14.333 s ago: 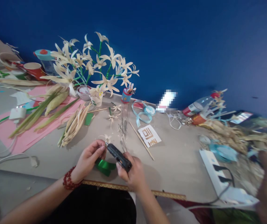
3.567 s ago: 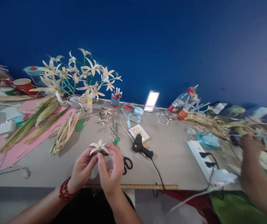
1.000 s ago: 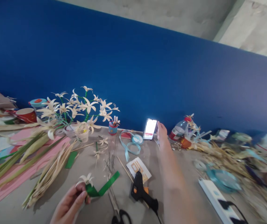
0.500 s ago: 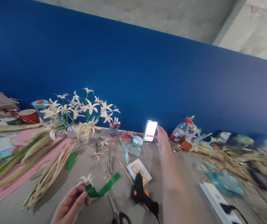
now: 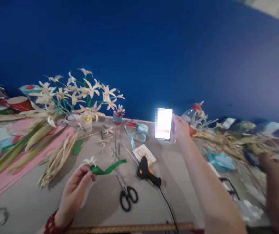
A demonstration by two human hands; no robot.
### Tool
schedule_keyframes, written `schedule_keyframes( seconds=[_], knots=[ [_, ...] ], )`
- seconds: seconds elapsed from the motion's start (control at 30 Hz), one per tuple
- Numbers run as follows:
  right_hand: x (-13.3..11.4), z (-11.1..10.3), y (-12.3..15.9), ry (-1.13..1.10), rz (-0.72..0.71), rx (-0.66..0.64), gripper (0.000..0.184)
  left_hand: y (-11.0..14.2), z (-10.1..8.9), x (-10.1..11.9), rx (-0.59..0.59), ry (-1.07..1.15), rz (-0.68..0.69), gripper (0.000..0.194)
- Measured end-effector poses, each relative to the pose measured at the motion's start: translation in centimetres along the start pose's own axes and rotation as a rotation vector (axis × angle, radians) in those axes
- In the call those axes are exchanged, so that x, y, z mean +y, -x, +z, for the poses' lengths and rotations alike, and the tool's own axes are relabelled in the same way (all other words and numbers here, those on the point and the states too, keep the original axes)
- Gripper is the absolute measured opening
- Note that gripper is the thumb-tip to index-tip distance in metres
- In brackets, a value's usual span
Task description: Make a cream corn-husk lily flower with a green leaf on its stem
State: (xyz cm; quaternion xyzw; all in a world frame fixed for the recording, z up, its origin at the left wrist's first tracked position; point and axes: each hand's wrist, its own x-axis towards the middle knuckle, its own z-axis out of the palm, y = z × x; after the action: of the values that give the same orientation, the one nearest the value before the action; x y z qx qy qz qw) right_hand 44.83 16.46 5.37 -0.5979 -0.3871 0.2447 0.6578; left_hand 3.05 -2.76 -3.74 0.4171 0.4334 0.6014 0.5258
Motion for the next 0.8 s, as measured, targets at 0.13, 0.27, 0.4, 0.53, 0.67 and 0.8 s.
schedule_keyframes(
  seconds=[0.13, 0.27, 0.4, 0.53, 0.67, 0.8],
  knots=[
    [-3.8, -2.2, 7.8, -0.022, 0.156, -0.114, 0.020, -0.1, 0.0, 0.3, 0.034, 0.059, 0.018, 0.015],
    [-5.2, -2.6, 19.0, 0.026, 0.495, -0.235, 0.028, -0.4, 0.0, 0.6, 0.051, 0.084, 0.051, 0.015],
    [-3.5, -0.8, 28.5, -0.037, 0.730, -0.410, 0.034, -0.6, -0.1, 1.2, 0.073, 0.117, 0.104, 0.015],
    [-1.3, 2.0, 32.7, -0.085, 0.790, -0.518, 0.033, -0.5, -1.1, 2.3, 0.110, 0.124, 0.180, 0.015],
    [-0.1, 4.9, 33.6, -0.003, 0.732, -0.660, 0.029, -0.9, -2.5, 3.4, 0.123, 0.082, 0.274, 0.016],
    [1.1, 7.0, 33.7, 0.115, 0.618, -0.747, 0.029, -1.6, -2.9, 4.3, 0.101, 0.040, 0.306, 0.017]
  ],
)
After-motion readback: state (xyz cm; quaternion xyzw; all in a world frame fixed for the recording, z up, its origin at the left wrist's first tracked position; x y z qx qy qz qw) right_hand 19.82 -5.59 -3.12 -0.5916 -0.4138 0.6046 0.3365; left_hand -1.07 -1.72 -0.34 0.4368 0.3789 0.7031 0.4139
